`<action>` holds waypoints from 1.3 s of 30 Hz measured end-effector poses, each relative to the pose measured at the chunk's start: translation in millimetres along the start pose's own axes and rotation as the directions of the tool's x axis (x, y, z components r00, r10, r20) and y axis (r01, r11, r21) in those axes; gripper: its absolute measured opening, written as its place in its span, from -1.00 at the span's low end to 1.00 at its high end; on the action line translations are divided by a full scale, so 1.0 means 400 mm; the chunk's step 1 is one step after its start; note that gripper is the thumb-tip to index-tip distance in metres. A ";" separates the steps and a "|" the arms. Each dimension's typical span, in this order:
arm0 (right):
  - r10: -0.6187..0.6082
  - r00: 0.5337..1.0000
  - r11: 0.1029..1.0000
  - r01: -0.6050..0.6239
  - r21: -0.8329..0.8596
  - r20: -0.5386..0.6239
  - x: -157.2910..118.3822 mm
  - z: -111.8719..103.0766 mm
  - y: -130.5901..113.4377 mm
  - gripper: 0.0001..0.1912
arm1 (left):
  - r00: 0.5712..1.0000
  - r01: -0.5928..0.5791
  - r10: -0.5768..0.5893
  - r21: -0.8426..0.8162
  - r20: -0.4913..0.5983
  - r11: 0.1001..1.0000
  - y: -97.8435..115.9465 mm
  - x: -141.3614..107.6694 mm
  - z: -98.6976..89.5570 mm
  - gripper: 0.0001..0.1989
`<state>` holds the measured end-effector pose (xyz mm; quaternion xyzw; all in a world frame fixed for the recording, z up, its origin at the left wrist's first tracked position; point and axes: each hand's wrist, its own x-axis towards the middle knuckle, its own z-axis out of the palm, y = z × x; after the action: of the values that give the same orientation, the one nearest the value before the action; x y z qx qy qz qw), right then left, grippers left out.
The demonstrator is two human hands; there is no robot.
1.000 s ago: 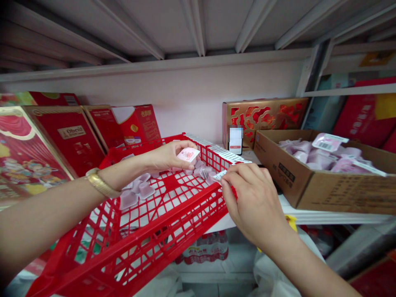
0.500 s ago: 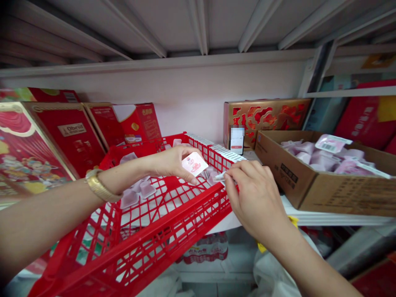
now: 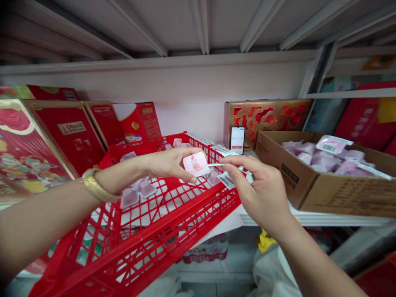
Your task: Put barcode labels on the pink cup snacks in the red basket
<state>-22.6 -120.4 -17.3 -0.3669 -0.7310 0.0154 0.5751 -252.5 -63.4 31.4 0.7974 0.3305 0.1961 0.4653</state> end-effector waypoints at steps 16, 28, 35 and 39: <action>-0.213 0.968 0.966 0.229 -0.117 0.135 0.029 0.040 -0.006 -0.85 | 0.997 0.011 -0.002 -0.116 0.078 0.993 0.006 0.000 0.014 -0.75; -0.121 0.985 0.972 0.142 -0.189 0.120 0.034 0.052 -0.031 -0.86 | 0.988 -0.156 0.154 0.169 0.025 0.973 0.027 -0.005 0.020 -0.71; -0.082 0.992 0.982 0.097 -0.165 0.096 0.033 0.056 -0.032 -0.87 | 0.984 -0.180 0.174 0.221 0.048 0.959 0.036 -0.010 0.022 -0.70; -0.085 0.992 0.980 0.101 -0.173 0.097 0.031 0.061 -0.031 -0.87 | 0.981 -0.195 0.189 0.254 0.048 0.947 0.033 -0.008 0.022 -0.69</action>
<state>-50.8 -112.8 -9.8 -0.3808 -0.7709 -0.0604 0.5070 -244.7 -75.6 38.5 0.8815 0.2689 0.1866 0.3402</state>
